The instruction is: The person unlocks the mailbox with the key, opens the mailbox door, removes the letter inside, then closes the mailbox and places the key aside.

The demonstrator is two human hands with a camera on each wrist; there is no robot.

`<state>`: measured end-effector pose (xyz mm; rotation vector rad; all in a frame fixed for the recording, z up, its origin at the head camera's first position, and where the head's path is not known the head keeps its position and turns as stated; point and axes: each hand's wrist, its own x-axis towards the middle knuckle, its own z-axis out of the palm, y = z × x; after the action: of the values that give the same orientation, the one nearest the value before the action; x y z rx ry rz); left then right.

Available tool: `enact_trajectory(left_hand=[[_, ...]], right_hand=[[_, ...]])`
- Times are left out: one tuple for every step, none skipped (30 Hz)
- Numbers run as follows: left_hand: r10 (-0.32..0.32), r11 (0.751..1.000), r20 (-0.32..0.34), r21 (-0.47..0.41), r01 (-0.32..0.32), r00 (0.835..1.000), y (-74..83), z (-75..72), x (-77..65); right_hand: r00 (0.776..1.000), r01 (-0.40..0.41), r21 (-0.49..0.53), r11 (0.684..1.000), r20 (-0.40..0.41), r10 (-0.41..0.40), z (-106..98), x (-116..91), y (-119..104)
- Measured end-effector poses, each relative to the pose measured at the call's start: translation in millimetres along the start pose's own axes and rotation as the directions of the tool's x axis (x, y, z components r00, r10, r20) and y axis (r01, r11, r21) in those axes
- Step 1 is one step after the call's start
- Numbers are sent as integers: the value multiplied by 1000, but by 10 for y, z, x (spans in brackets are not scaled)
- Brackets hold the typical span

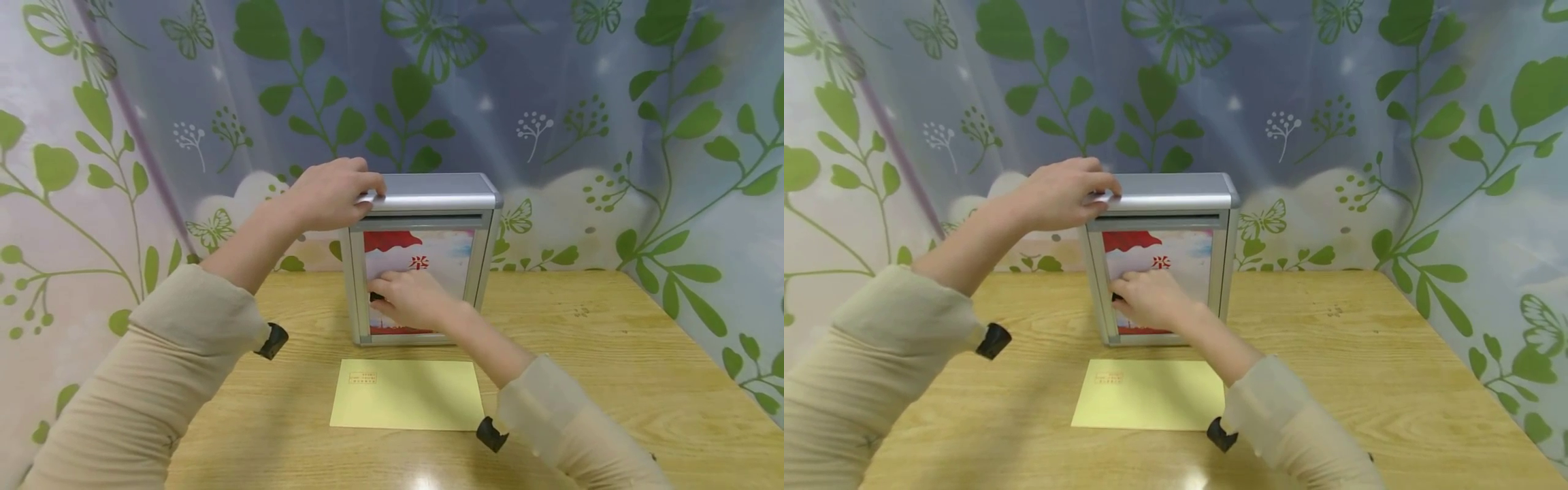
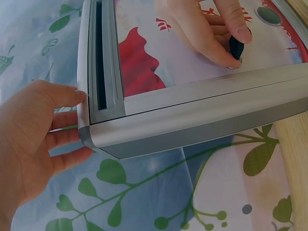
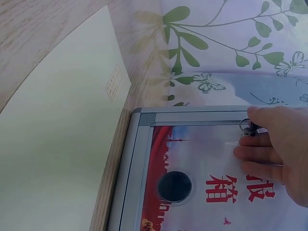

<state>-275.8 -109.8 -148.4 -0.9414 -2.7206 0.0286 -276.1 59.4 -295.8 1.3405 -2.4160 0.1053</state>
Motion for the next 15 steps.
enact_trajectory(left_hand=[[1,1000,2,-1,-1,1000,-3,2,0],[2,1000,2,-3,-2,1000,-5,5,0],[1,1000,4,-2,-1,1000,-6,6,0],[0,1000,6,-3,0,1000,-8,6,0],[-1,1000,7,-4,1,1000,-9,8,0],[-2,1000,8,-4,2,1000,-10,8,0],[-5,1000,10,-5,5,1000,-9,7,-1],[-7,1000,10,-5,7,1000,-9,6,-1],[-8,1000,11,-3,8,1000,-10,5,-2],[-9,1000,12,-3,9,1000,-12,6,-1],[-8,1000,12,-2,8,1000,-14,6,-1],[-8,1000,11,-1,8,1000,-15,6,0],[-7,1000,10,0,7,1000,-17,5,0],[-6,1000,9,1,6,1000,-18,4,1],[-6,1000,7,2,6,1000,-19,2,1]], right_hand=[[1000,0,4,1000,2,0,-3,1,0],[1000,0,8,1000,4,0,-4,1,0],[1000,0,10,1000,5,0,-6,1,1],[1000,1,12,1000,4,-1,-2,1,4],[1000,0,13,1000,4,0,3,2,7],[1000,1,14,1000,3,-1,10,3,13],[1000,3,15,1000,2,-3,17,4,19],[1000,5,16,1000,0,-5,24,4,26],[1000,12,18,1000,-6,-12,30,5,33],[1000,18,21,1000,-11,-17,33,5,40],[999,26,23,999,-19,-25,35,4,46],[999,35,24,999,-28,-34,35,3,53],[999,43,28,999,-35,-42,33,2,60],[998,51,28,998,-42,-50,31,2,66],[997,59,28,998,-48,-58,28,3,72]])
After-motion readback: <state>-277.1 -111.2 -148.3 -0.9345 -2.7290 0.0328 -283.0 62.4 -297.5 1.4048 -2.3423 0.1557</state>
